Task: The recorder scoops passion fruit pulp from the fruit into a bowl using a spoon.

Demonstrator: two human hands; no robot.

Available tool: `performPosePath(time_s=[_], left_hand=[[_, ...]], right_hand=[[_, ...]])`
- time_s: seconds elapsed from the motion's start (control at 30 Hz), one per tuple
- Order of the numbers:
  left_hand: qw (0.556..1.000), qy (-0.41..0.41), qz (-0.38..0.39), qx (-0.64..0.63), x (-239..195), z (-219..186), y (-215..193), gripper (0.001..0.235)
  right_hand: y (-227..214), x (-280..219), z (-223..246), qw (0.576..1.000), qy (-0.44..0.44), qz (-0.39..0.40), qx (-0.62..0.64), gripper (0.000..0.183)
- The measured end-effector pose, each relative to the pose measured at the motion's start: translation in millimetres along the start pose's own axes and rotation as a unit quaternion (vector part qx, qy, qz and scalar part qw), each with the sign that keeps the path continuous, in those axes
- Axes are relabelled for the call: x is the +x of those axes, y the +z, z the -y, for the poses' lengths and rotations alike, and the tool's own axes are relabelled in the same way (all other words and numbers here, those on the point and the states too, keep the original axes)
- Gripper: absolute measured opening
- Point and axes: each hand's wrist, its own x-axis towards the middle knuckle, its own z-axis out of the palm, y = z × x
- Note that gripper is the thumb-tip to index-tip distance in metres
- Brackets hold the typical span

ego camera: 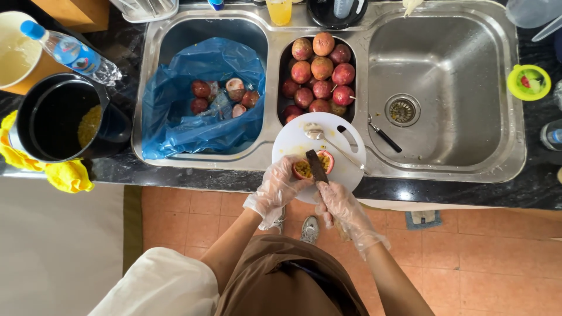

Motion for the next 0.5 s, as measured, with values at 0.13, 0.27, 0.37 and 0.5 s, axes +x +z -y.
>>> performPosePath(time_s=[0.13,0.27,0.37,0.5], left_hand=[[0.999,0.032,-0.039,0.012,1.1,4.7,-2.0,0.06],[0.998,0.027,-0.017,0.045,11.2,16.7,-0.6,0.066],[0.996,0.066,-0.002,0.062,18.9,13.6,2.1,0.068],[0.991,0.052,0.032,0.119,30.5,-21.0,-23.7,0.066]], right_hand=[[-2.3,-12.2,7.4,0.995,0.049,-0.033,-0.086,0.044],[-12.8,-27.7,0.7,0.978,0.021,-0.065,-0.199,0.043],[-9.2,-38.9,9.5,0.964,0.009,-0.124,-0.237,0.043],[2.0,-39.6,24.5,0.951,0.025,-0.176,-0.253,0.044]])
